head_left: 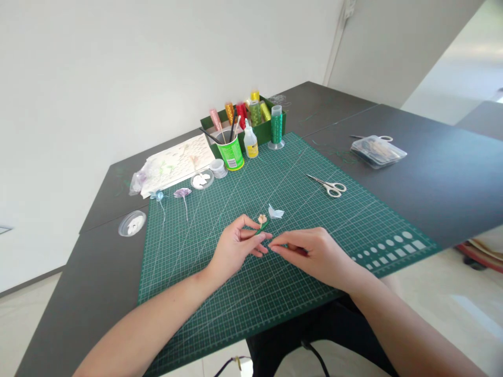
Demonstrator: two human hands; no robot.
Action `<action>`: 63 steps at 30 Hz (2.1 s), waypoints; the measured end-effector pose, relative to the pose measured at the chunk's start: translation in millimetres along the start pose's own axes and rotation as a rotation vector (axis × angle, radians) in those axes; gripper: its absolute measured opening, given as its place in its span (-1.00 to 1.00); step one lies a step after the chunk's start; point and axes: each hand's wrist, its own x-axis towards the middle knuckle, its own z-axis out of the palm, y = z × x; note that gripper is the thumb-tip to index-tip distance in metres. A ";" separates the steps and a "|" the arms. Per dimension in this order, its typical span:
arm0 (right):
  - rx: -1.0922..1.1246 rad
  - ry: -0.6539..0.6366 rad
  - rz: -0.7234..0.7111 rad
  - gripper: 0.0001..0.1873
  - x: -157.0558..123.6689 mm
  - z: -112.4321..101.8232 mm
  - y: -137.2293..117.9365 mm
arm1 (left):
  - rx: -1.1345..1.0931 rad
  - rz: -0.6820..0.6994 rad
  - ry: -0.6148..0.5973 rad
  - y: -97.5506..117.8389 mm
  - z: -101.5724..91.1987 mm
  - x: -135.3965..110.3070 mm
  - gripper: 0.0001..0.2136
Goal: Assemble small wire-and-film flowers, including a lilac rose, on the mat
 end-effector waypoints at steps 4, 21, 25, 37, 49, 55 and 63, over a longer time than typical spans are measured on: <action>0.108 -0.019 -0.017 -0.74 -2.3 -5.6 -4.9 | 0.116 -0.020 -0.007 -6.0 -3.2 1.7 -0.65; -0.071 0.187 -0.301 -0.72 2.7 -6.9 0.0 | 0.584 0.057 -0.227 2.5 5.5 -18.3 -0.95; -0.032 0.198 -0.147 -0.72 2.3 -5.7 1.4 | 0.639 0.105 -0.228 0.0 5.0 -20.3 -0.92; 0.162 0.149 -0.001 -0.81 2.4 -7.1 -3.5 | 0.711 0.113 -0.239 3.7 7.0 -21.4 -0.90; 0.316 0.216 0.422 -0.76 5.8 -7.0 4.5 | 1.010 0.661 -0.168 -1.7 0.1 -24.2 -0.89; 0.456 0.183 0.433 -0.81 7.9 -11.9 0.9 | 1.100 0.966 -0.058 -5.5 -1.2 -26.7 -0.86; 0.497 0.165 0.448 -0.81 8.7 -13.0 0.0 | 1.125 1.066 -0.009 -4.6 -5.3 -27.2 -0.88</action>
